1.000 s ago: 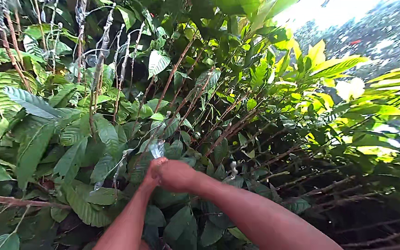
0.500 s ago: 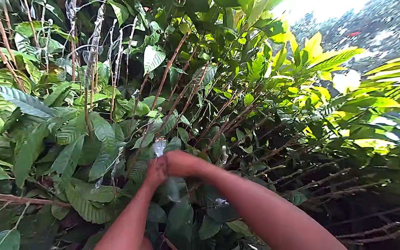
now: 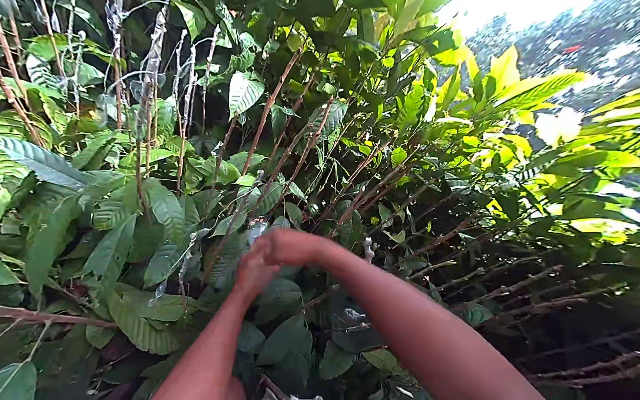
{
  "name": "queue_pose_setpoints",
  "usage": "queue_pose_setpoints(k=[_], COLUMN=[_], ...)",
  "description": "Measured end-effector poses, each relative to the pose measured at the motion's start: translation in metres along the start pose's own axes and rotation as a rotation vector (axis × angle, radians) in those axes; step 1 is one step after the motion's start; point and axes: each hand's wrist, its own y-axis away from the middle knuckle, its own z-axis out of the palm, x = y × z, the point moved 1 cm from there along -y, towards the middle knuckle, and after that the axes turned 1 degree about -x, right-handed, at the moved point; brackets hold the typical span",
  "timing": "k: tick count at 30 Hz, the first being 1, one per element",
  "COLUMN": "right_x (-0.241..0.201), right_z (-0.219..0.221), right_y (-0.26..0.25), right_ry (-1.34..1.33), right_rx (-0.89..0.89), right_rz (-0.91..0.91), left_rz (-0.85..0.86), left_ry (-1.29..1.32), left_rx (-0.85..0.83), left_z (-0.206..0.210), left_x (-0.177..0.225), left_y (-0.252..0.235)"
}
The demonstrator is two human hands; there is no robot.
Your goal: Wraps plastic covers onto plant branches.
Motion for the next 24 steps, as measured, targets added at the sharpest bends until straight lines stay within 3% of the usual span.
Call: queue_pose_setpoints(k=[2, 5, 8, 10, 12, 14, 15, 17, 19, 22, 24], right_x=[0.044, 0.066, 0.044, 0.001, -0.021, 0.005, 0.029, 0.065, 0.07, 0.051, 0.001], right_z=[-0.018, 0.009, 0.029, 0.04, 0.032, 0.0, -0.011, -0.007, 0.012, 0.033, 0.048], right_y=[-0.011, -0.012, 0.004, 0.013, 0.01, -0.004, -0.012, -0.023, -0.02, -0.005, 0.01], right_ry=[-0.043, 0.324, 0.411, 0.451, 0.327, 0.018, -0.056, 0.117, 0.261, 0.343, 0.437], right_rx=[0.018, -0.069, -0.014, 0.029, 0.02, 0.025, 0.022, -0.025, -0.088, 0.014, 0.045], right_rz=[0.069, 0.148, 0.223, 0.161, 0.033, 0.002, 0.039, 0.12, 0.134, 0.208, 0.175], left_rz=[0.017, -0.035, -0.128, -0.051, 0.088, 0.008, -0.003, 0.021, -0.024, -0.144, -0.123], left_ry=[-0.027, 0.099, 0.135, 0.078, -0.001, -0.106, -0.101, 0.008, 0.127, 0.19, 0.115], left_rx=[0.009, 0.197, 0.234, 0.199, 0.14, -0.068, -0.089, 0.037, 0.189, 0.238, 0.196], left_z=[0.0, -0.01, -0.006, -0.004, -0.004, -0.01, -0.008, -0.01, -0.012, -0.009, -0.008], left_x=[-0.008, -0.024, -0.018, -0.01, -0.006, 0.003, -0.002, -0.019, -0.026, -0.018, -0.011], left_y=[-0.004, -0.01, -0.01, -0.009, 0.001, 0.0, -0.003, -0.006, -0.008, -0.008, -0.009])
